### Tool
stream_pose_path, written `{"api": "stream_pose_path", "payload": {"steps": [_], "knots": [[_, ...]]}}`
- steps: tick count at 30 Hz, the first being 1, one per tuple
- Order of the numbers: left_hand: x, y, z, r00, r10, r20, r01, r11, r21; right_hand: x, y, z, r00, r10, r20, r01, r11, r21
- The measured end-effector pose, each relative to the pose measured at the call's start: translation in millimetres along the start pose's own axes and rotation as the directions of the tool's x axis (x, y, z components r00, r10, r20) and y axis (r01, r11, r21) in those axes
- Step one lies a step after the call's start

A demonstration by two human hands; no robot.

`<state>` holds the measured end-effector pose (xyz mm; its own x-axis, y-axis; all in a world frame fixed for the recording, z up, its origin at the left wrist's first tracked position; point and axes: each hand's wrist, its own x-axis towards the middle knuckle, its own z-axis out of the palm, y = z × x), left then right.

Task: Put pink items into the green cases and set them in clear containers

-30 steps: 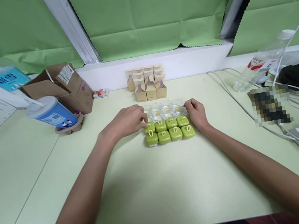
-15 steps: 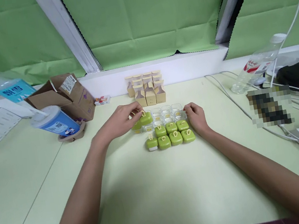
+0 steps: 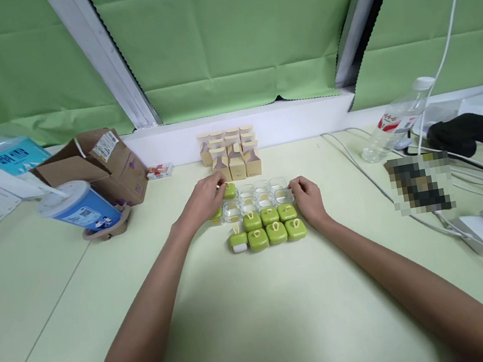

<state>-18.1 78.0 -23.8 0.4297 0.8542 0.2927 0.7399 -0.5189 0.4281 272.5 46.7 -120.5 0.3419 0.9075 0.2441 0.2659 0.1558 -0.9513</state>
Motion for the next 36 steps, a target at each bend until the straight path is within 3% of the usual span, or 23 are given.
{"api": "stream_pose_path", "payload": {"steps": [21,36], "knots": [[2.2,-17.0,21.6,1.0,0.004,-0.023,-0.004,1.0,0.01,0.5,-0.2,-0.1,1.0,-0.004,0.009,0.004,1.0,-0.011],[0.3,-18.9,22.6,1.0,-0.017,-0.017,0.018,1.0,0.021,-1.0,-4.1,-1.2,1.0,0.009,0.016,-0.009,1.0,-0.014]]}}
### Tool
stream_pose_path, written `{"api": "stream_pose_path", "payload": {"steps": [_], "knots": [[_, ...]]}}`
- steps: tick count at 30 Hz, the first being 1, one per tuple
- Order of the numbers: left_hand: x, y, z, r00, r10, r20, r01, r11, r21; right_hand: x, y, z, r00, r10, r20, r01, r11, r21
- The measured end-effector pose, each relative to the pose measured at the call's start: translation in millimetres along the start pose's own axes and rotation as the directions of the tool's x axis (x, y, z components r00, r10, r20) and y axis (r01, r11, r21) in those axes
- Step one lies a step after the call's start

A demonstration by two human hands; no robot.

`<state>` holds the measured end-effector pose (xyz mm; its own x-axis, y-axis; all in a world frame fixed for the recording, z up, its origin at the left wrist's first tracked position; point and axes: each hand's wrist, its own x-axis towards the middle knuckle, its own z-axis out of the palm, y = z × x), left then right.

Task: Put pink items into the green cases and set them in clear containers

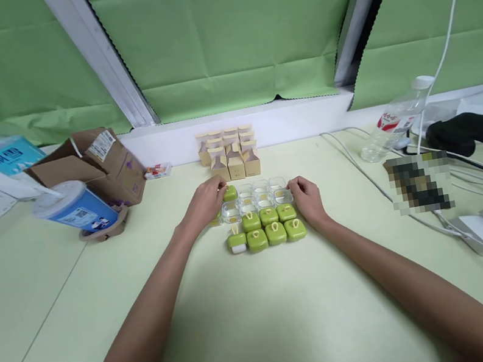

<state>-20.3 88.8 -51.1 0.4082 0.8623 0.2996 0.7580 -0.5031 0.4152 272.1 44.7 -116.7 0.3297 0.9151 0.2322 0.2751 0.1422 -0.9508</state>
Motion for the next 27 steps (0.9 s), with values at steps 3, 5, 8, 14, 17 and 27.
{"api": "stream_pose_path", "payload": {"steps": [3,5,8,14,17,27], "knots": [[0.3,-2.1,1.9,1.0,0.002,-0.01,-0.002,1.0,0.005,-0.2,0.0,0.2,1.0,0.0,0.002,0.0,1.0,0.006],[0.8,-3.6,2.4,0.999,0.015,-0.038,-0.014,1.0,0.011,0.1,0.4,0.5,1.0,-0.005,0.0,0.005,1.0,0.004],[1.4,-4.1,1.7,0.998,0.032,-0.051,-0.031,0.999,0.02,0.3,0.8,0.9,1.0,-0.012,-0.002,0.012,1.0,0.004],[0.5,0.4,0.0,1.0,0.026,0.0,-0.026,0.999,0.042,-0.1,1.4,0.8,1.0,0.0,-0.005,0.0,1.0,0.001],[-0.5,3.6,-2.0,1.0,0.007,0.001,-0.007,0.999,0.052,0.5,3.5,0.5,1.0,-0.006,-0.013,0.006,1.0,0.01],[-3.0,17.4,-11.3,0.999,0.04,0.003,-0.039,0.982,0.183,1.8,5.7,1.3,1.0,-0.021,-0.022,0.022,0.999,0.03]]}}
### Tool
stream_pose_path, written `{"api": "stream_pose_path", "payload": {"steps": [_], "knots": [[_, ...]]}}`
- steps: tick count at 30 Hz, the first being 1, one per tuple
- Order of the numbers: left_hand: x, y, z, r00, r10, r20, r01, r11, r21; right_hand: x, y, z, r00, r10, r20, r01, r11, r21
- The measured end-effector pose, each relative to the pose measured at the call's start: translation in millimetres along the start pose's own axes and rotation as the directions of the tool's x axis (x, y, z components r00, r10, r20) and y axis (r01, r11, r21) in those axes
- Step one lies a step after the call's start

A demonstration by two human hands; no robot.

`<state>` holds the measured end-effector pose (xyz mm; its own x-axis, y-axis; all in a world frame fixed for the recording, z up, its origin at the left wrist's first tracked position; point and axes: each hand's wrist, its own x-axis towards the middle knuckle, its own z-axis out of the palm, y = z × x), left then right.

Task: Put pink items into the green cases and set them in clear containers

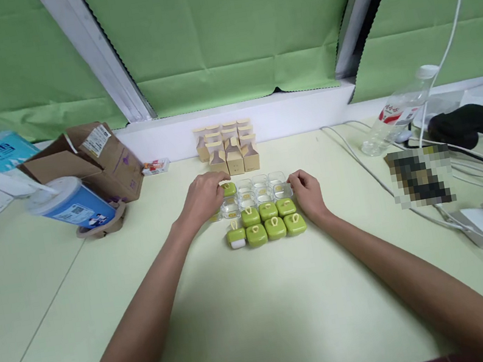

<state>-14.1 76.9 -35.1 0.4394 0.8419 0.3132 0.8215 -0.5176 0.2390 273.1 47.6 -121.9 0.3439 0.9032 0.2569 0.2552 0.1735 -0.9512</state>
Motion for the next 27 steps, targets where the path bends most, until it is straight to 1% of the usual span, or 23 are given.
{"api": "stream_pose_path", "payload": {"steps": [5,13,18,22,27], "knots": [[-0.6,-2.6,4.8,0.999,0.016,0.047,-0.014,0.999,-0.034,0.0,-1.0,0.0,1.0,0.015,0.004,-0.015,1.0,0.001],[1.1,-8.4,9.1,0.998,-0.017,0.065,0.021,0.998,-0.054,1.4,3.1,-0.6,1.0,-0.005,-0.002,0.005,1.0,-0.008],[2.4,-10.1,9.4,0.997,-0.018,0.073,0.023,0.998,-0.066,2.8,6.1,-0.7,1.0,-0.018,-0.011,0.018,1.0,-0.005],[2.1,-8.1,4.9,0.994,-0.028,0.108,0.034,0.998,-0.06,3.3,8.2,-1.6,1.0,-0.014,0.0,0.014,1.0,-0.014],[-1.7,-6.9,-9.7,0.984,0.01,0.179,-0.001,0.999,-0.05,3.4,8.4,-2.9,1.0,-0.01,0.0,0.01,1.0,-0.024]]}}
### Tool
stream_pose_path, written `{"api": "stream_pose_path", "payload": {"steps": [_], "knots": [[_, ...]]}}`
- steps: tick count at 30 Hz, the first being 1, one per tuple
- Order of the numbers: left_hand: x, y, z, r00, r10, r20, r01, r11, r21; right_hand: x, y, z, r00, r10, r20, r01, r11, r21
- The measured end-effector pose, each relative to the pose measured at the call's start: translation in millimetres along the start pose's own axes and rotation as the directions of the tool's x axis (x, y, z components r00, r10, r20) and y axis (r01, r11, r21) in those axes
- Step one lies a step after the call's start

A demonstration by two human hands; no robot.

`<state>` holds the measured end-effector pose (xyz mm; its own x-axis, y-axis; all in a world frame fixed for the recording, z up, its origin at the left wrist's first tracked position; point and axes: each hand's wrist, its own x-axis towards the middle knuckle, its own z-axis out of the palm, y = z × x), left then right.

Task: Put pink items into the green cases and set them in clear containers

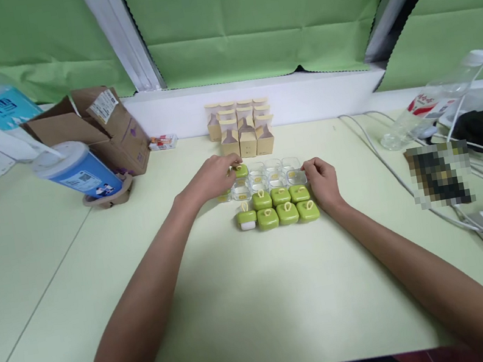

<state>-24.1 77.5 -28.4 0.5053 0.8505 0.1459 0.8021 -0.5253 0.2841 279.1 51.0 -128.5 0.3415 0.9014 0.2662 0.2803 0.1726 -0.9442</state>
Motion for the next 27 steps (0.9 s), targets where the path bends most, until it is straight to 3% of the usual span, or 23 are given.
{"api": "stream_pose_path", "payload": {"steps": [5,12,18,22,27], "knots": [[-3.5,1.3,-6.8,0.999,0.032,0.009,-0.032,0.999,0.013,0.3,0.9,0.2,1.0,-0.008,0.01,0.008,1.0,-0.004],[1.3,2.1,9.0,0.999,0.024,-0.029,-0.022,0.998,0.064,0.6,0.6,1.5,1.0,-0.003,0.001,0.003,1.0,0.014],[2.2,8.4,10.5,0.999,0.004,-0.034,0.0,0.994,0.105,0.6,-1.5,1.4,0.999,-0.033,0.003,0.033,0.999,-0.013],[0.0,10.9,1.0,0.999,-0.028,0.021,0.027,0.998,0.058,0.3,-3.4,1.3,0.999,-0.033,0.014,0.033,0.999,-0.037],[-10.5,28.6,-29.1,0.999,0.006,-0.048,-0.002,0.997,0.083,0.2,-4.2,1.3,0.999,-0.04,0.011,0.041,0.998,-0.047]]}}
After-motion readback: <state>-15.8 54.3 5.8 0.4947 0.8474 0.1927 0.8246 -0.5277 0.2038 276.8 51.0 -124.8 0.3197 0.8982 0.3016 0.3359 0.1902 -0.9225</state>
